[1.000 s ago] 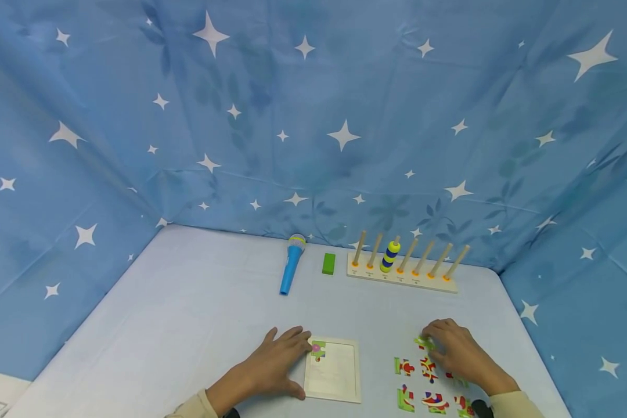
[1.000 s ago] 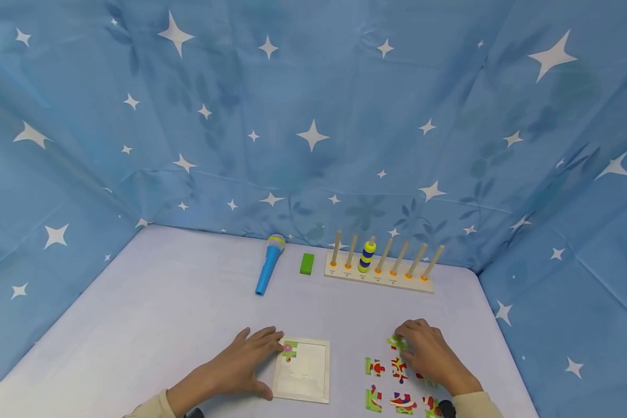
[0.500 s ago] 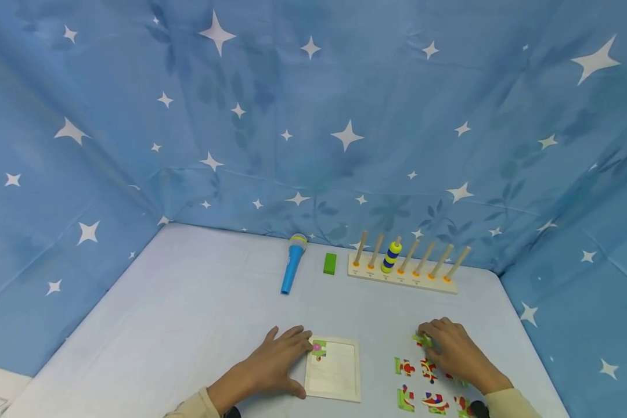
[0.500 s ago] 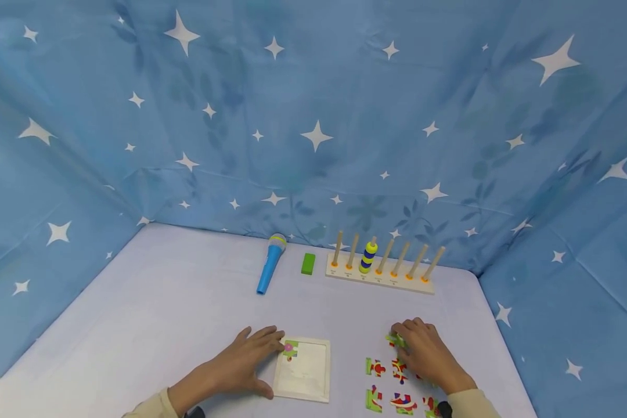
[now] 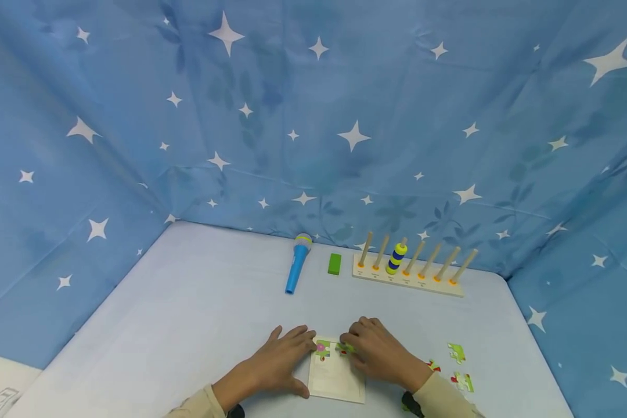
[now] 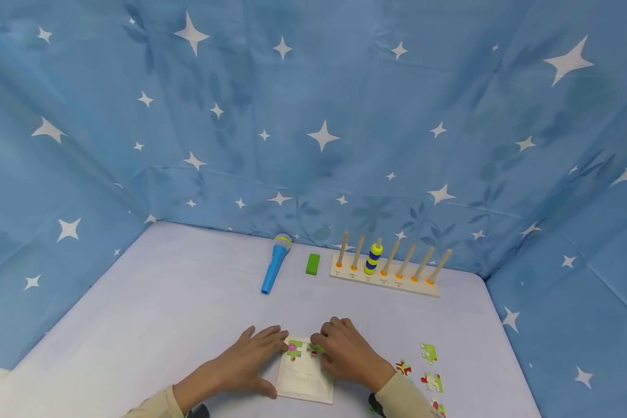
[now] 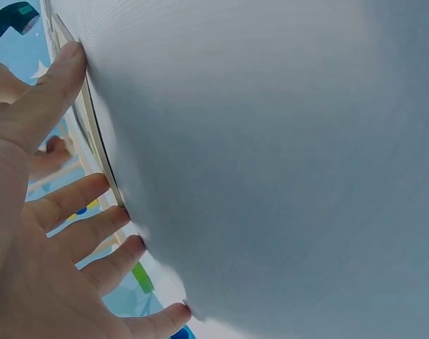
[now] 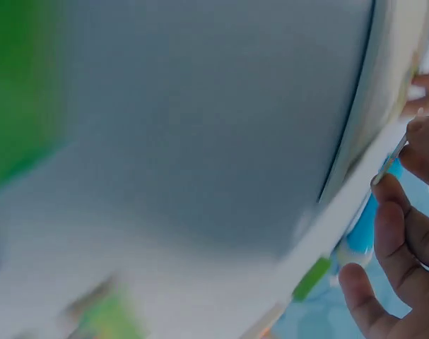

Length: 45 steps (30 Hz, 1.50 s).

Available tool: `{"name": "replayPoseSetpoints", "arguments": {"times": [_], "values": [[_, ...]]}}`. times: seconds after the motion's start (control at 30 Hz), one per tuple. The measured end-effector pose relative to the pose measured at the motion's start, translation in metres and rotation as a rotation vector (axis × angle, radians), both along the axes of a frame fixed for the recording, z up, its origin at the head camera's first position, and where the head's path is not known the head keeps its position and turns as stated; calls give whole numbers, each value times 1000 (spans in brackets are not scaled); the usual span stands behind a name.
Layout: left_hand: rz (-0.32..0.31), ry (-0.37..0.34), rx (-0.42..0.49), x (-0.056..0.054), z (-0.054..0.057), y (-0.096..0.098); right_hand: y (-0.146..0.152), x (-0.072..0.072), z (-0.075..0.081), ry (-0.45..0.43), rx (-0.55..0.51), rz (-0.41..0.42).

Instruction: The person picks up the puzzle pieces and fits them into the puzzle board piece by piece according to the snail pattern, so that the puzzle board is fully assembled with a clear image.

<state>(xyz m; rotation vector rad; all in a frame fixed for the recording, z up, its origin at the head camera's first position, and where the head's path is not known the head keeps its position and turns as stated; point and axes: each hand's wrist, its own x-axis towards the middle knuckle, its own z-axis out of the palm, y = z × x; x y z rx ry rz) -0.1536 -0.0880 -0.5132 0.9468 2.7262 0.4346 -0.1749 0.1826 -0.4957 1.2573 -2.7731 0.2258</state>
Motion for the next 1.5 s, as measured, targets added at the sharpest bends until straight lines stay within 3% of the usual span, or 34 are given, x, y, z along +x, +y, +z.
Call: {"name": "replayPoseSetpoints", "arguments": {"times": [0.2, 0.5, 0.83, 1.0, 1.2, 1.37, 1.5], "values": [[-18, -2, -7, 0, -1, 1, -22, 0, -6, -7, 61, 23], [-8, -10, -7, -1, 1, -2, -31, 2, -9, 109, 101, 24], [-11, -2, -5, -1, 1, -2, -34, 6, -10, 91, 121, -11], [-7, -1, 4, 0, 1, -2, -30, 7, -7, 48, 79, -3], [-8, -13, 8, 1, 0, 1, 3, 4, 7, -92, -111, -73], [-1, -3, 7, 0, -1, 1, 62, -2, 20, -67, -165, -238], [4, -6, 11, -1, -1, 0, 122, -4, 16, -59, -141, -375]]}}
